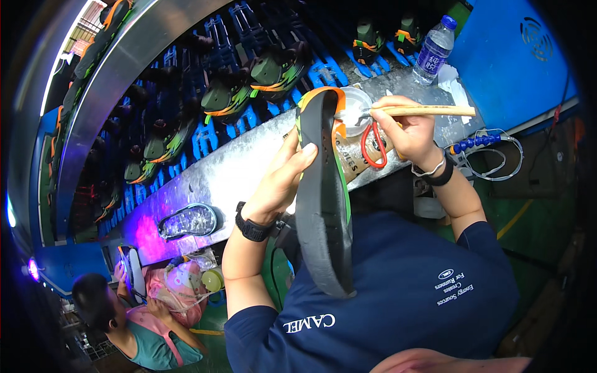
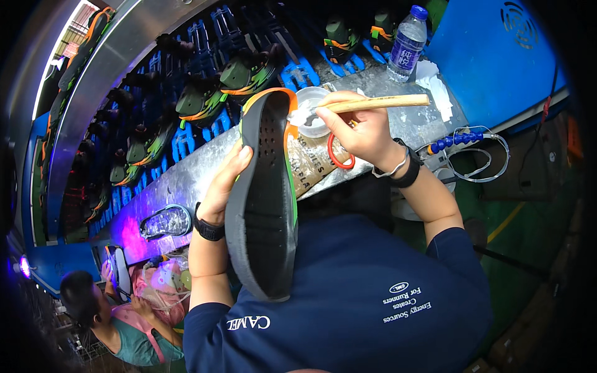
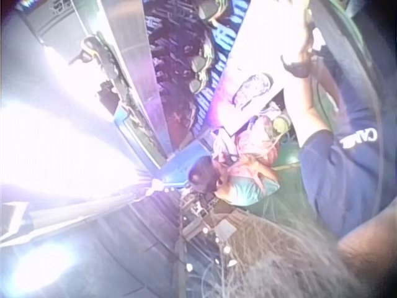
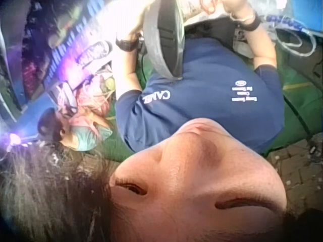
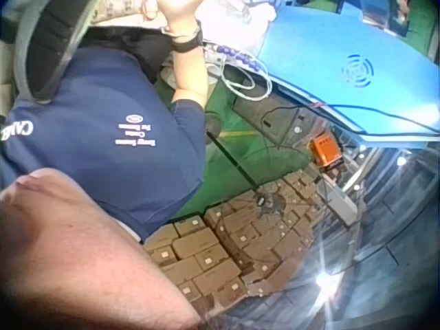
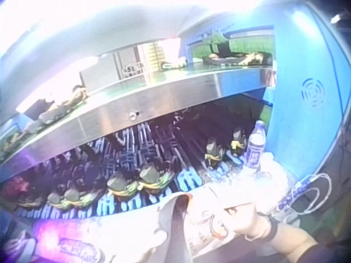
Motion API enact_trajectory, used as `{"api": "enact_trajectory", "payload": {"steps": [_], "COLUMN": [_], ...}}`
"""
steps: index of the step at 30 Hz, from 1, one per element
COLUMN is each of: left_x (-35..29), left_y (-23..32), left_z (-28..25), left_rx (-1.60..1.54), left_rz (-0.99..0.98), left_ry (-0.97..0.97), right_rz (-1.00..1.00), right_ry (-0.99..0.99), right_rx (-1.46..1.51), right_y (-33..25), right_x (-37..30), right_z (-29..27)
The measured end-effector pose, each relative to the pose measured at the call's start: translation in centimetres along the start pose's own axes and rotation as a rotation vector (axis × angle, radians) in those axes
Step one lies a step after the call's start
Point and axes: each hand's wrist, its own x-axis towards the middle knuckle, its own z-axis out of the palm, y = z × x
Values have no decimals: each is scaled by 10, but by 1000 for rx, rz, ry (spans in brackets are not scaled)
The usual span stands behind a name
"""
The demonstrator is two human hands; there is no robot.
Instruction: Applying adhesive to shoe soles using a brush in a manufacturing setting.
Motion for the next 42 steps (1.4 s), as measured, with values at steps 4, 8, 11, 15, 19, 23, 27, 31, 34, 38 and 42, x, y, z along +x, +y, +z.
{"api": "enact_trajectory", "payload": {"steps": [4, 8, 11, 15, 19, 23, 27, 31, 34, 38, 42], "left_x": [5, 9, 13, 18, 21, 24, 27, 28, 28, 23, 29], "left_y": [3, 4, 4, 7, 9, 13, 16, 20, 37, 87, 149], "left_z": [-2, -5, -8, -14, -16, -19, -22, -18, -14, -10, 3], "left_rx": [92, 123, 123, 175, 184, 207, 260, 193, 209, 333, 353], "left_rz": [29, 53, 63, 75, 101, 89, 66, 93, 241, 574, 1028], "left_ry": [-14, -17, 5, -6, -5, 16, 22, 58, 133, 263, 275], "right_rz": [6, 28, -47, -1, -100, -84, -93, -17, 124, 91, 133], "right_ry": [-8, -63, -119, -158, -201, -247, -304, -309, -29, 266, 411], "right_rx": [24, 44, -4, -21, -79, -49, -70, 30, 317, 410, 416], "right_y": [-4, -14, -23, -37, -43, -46, -51, -54, -52, -34, -15], "right_x": [-9, -16, -18, -25, -28, -31, -33, -39, -47, -52, -66], "right_z": [7, 5, 3, 0, -3, -4, -6, -11, -22, -46, -64]}}
